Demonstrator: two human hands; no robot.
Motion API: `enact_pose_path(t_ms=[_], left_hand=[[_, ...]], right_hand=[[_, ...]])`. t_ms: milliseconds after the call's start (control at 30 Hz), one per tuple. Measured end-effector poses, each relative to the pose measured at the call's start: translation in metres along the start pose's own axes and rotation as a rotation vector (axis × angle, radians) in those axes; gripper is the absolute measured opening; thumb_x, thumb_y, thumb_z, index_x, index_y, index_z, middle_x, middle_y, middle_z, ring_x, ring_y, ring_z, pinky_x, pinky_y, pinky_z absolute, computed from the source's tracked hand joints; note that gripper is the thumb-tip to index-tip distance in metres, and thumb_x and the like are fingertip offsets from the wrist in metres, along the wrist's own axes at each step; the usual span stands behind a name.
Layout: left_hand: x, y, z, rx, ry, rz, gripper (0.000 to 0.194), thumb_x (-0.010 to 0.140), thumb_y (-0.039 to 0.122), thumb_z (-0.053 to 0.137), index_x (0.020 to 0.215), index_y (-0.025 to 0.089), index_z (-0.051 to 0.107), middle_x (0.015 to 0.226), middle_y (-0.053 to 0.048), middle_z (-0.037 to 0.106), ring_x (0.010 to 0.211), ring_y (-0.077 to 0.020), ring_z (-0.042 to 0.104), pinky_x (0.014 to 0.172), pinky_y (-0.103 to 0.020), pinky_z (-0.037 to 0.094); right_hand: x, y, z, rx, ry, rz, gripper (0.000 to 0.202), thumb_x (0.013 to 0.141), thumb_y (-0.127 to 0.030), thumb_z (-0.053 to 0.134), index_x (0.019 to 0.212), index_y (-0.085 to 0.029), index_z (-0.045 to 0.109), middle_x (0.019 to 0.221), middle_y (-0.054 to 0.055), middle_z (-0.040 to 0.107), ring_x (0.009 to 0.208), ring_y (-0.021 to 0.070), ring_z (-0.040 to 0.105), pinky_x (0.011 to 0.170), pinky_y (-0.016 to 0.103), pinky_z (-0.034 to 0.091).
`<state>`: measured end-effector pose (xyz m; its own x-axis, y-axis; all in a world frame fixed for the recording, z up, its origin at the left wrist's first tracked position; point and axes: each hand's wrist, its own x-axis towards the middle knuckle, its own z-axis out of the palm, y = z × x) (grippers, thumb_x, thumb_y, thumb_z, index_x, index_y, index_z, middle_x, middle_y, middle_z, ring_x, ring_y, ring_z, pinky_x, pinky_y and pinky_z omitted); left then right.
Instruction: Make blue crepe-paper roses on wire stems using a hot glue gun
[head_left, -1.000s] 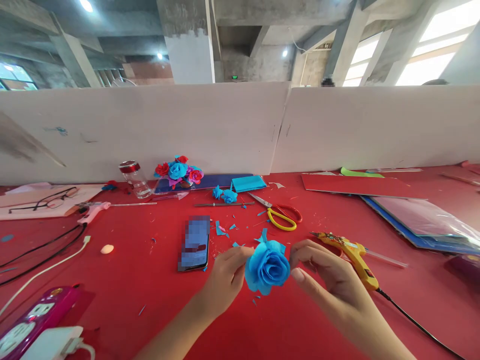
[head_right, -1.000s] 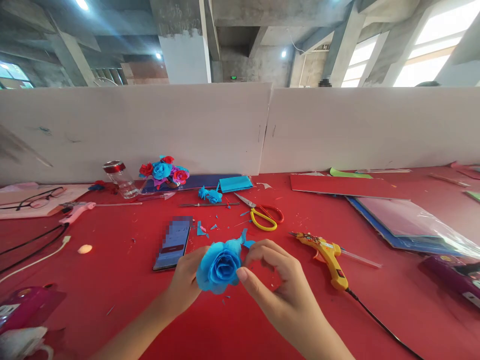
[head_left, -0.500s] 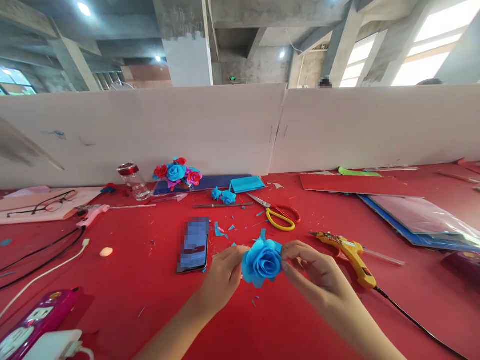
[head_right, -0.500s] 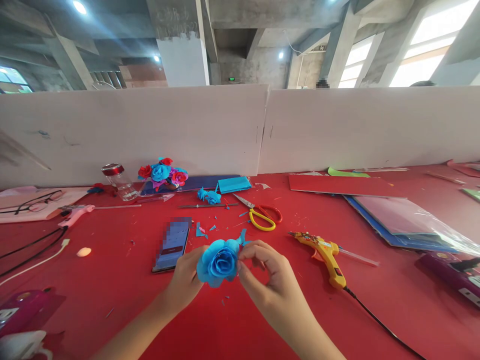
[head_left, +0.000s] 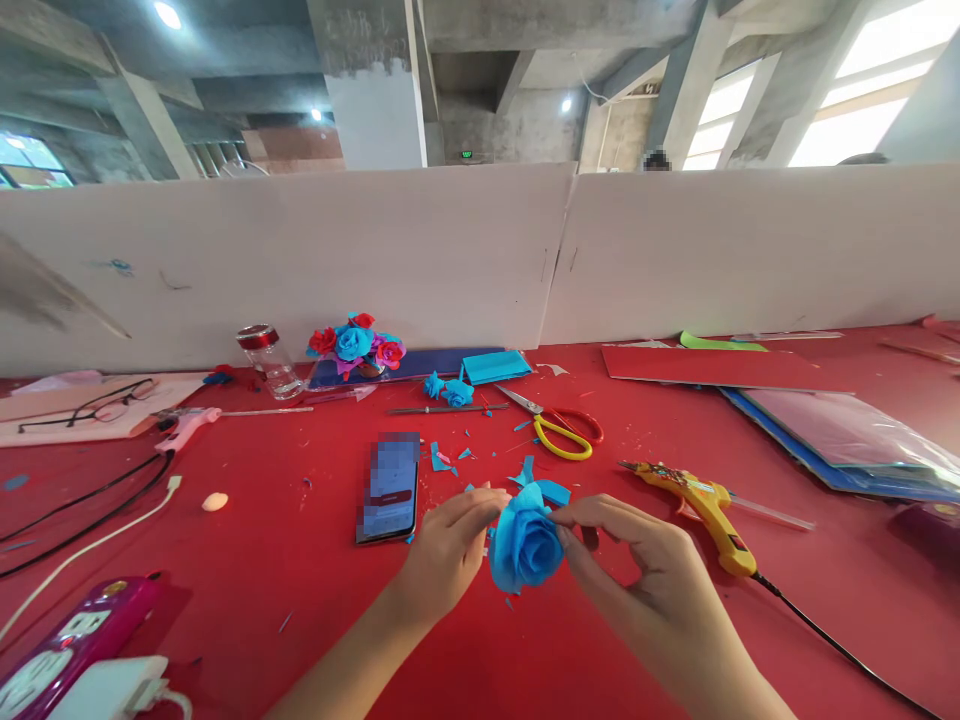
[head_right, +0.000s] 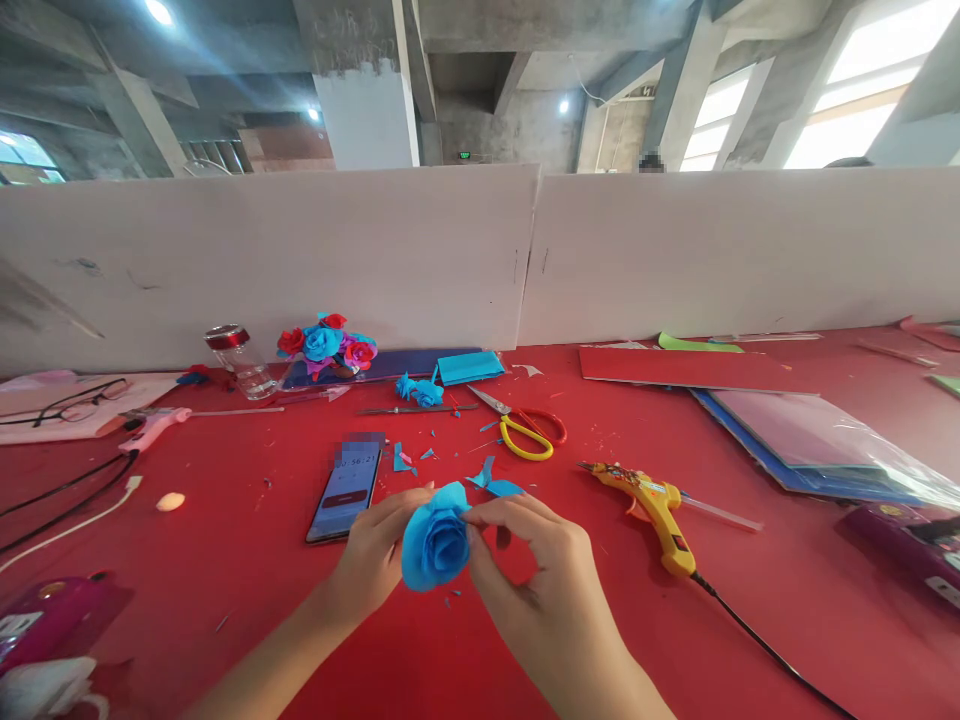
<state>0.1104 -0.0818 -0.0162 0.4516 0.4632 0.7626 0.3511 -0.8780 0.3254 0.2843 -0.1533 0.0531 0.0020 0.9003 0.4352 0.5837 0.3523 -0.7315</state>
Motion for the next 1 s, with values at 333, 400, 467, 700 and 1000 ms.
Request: enact_pose_path(t_ms=[333, 400, 467, 700, 1000], left_hand=[[-0.008, -0.007, 0.000, 0.023, 0.026, 0.064, 0.030, 0.086, 0.002, 0.043, 0.108, 0.017, 0.055, 0.102, -0.008, 0.067, 0.100, -0.0172, 0.062, 0.095, -0.037, 0.050], [-0.009, -0.007, -0.001, 0.031, 0.050, 0.087, 0.030, 0.085, 0.002, 0.044, 0.109, 0.017, 0.055, 0.102, -0.008, 0.068, 0.100, -0.0173, 0.063, 0.093, -0.036, 0.051], [-0.010, -0.008, -0.002, 0.065, 0.058, 0.124, 0.033, 0.085, 0.001, 0.044, 0.112, 0.016, 0.054, 0.105, -0.008, 0.067, 0.102, -0.0176, 0.062, 0.093, -0.035, 0.052], [-0.010, -0.009, -0.007, 0.177, 0.033, 0.179, 0.034, 0.085, 0.001, 0.042, 0.113, 0.014, 0.056, 0.109, -0.008, 0.067, 0.108, -0.0182, 0.059, 0.092, -0.032, 0.052], [-0.005, -0.005, -0.010, 0.148, 0.060, 0.221, 0.032, 0.088, 0.005, 0.039, 0.114, 0.012, 0.057, 0.107, -0.009, 0.068, 0.107, -0.0182, 0.059, 0.089, -0.032, 0.053]], right_hand=[[-0.007, 0.002, 0.000, -0.082, 0.044, -0.179, 0.021, 0.075, -0.009, 0.052, 0.088, -0.022, 0.063, 0.075, 0.002, 0.067, 0.067, 0.0160, 0.063, 0.060, 0.025, 0.053], [-0.008, 0.002, 0.000, -0.086, 0.031, -0.164, 0.023, 0.074, -0.009, 0.052, 0.091, -0.022, 0.061, 0.075, 0.001, 0.067, 0.065, 0.0152, 0.062, 0.058, 0.024, 0.053], [-0.009, 0.001, 0.001, -0.082, 0.038, -0.159, 0.020, 0.076, -0.011, 0.052, 0.089, -0.022, 0.061, 0.073, 0.001, 0.067, 0.063, 0.0147, 0.061, 0.056, 0.023, 0.052], [-0.014, 0.000, -0.002, -0.133, 0.072, -0.269, 0.015, 0.078, -0.011, 0.054, 0.087, -0.023, 0.057, 0.068, 0.000, 0.063, 0.059, 0.0145, 0.059, 0.059, 0.026, 0.051], [-0.018, 0.004, -0.012, -0.159, 0.020, -0.366, 0.019, 0.076, -0.009, 0.056, 0.087, -0.023, 0.059, 0.071, 0.001, 0.066, 0.062, 0.0151, 0.061, 0.060, 0.026, 0.052]])
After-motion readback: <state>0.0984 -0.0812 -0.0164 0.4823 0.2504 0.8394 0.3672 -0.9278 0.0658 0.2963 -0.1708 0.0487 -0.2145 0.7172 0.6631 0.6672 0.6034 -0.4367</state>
